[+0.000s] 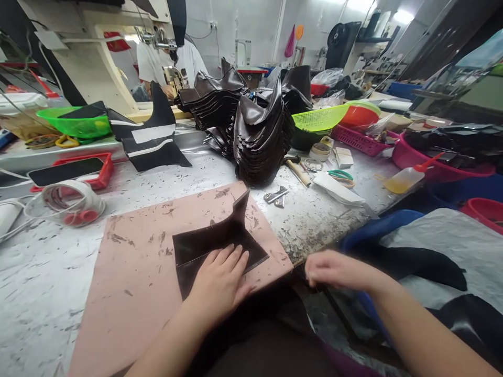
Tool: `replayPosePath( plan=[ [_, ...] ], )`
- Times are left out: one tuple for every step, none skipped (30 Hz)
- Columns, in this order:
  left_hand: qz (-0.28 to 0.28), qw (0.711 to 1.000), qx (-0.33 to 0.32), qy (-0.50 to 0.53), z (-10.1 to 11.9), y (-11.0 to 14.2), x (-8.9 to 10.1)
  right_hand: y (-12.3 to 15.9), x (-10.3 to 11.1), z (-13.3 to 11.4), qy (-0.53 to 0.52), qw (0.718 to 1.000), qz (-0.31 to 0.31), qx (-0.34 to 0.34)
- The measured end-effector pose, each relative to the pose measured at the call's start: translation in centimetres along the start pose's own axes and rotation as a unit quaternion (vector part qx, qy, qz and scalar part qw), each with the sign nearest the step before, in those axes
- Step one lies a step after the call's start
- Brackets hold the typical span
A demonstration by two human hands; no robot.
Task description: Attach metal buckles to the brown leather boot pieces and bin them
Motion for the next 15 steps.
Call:
replayPosePath(
  plan=[
    [0.001, 1.0, 0.001, 0.0, 0.0, -0.1, 0.0, 0.7, -0.1, 0.3, 0.051, 0.998, -0.044, -0.007],
    [0.001, 1.0, 0.001, -0.001, 0.0, -0.1, 0.0, 1.1, 0.2, 0.4, 0.085, 0.994, -0.065, -0.014],
    [0.002, 1.0, -0.001, -0.004, 0.0, -0.2, 0.0, 1.1, 0.8, 0.3, 0.103, 0.992, -0.063, -0.022],
    [0.003, 1.0, -0.002, -0.009, 0.0, -0.2, 0.0, 0.5, 1.6, 0.1, 0.114, 0.992, -0.046, -0.031],
    [0.005, 1.0, -0.003, -0.015, 0.0, -0.2, 0.1, -0.4, 2.5, -0.2, 0.125, 0.991, -0.019, -0.033],
    [0.009, 1.0, -0.004, -0.019, 0.0, -0.2, 0.1, -1.7, 3.5, -0.9, 0.139, 0.99, 0.014, -0.022],
    [0.013, 1.0, -0.005, -0.022, 0.0, -0.2, 0.1, -3.3, 4.5, -1.8, 0.162, 0.985, 0.055, 0.003],
    [0.017, 1.0, -0.007, -0.024, 0.0, -0.2, 0.2, -5.1, 5.5, -2.9, 0.19, 0.976, 0.096, 0.035],
    [0.02, 0.999, -0.009, -0.024, 0.0, -0.1, 0.2, -6.8, 6.3, -3.9, 0.219, 0.964, 0.136, 0.065],
    [0.024, 0.999, -0.009, -0.024, 0.0, 0.0, 0.2, -8.6, 7.0, -4.7, 0.246, 0.949, 0.175, 0.089],
    [0.026, 0.999, -0.008, -0.024, 0.0, 0.1, 0.2, -10.2, 7.6, -5.3, 0.268, 0.934, 0.211, 0.106],
    [0.029, 0.999, -0.006, -0.023, -0.1, 0.1, 0.2, -11.6, 8.1, -5.8, 0.285, 0.92, 0.241, 0.118],
    [0.031, 0.999, -0.003, -0.02, -0.2, 0.2, 0.2, -12.8, 8.4, -6.1, 0.296, 0.909, 0.264, 0.127],
    [0.032, 0.999, -0.001, -0.016, -0.2, 0.2, 0.2, -13.8, 8.7, -6.3, 0.303, 0.901, 0.28, 0.133],
    [0.034, 0.999, 0.002, -0.011, -0.3, 0.3, 0.2, -14.3, 8.8, -6.4, 0.311, 0.893, 0.292, 0.14]
  ],
)
Point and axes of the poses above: each hand's wrist, its own y-axis away from the middle knuckle, its own x-axis out of the back of the hand, z = x × y, the point moved 9 cm from there along -y, towards the middle knuckle, and after that the axes turned 5 degrees about z, right-handed, at the moved point
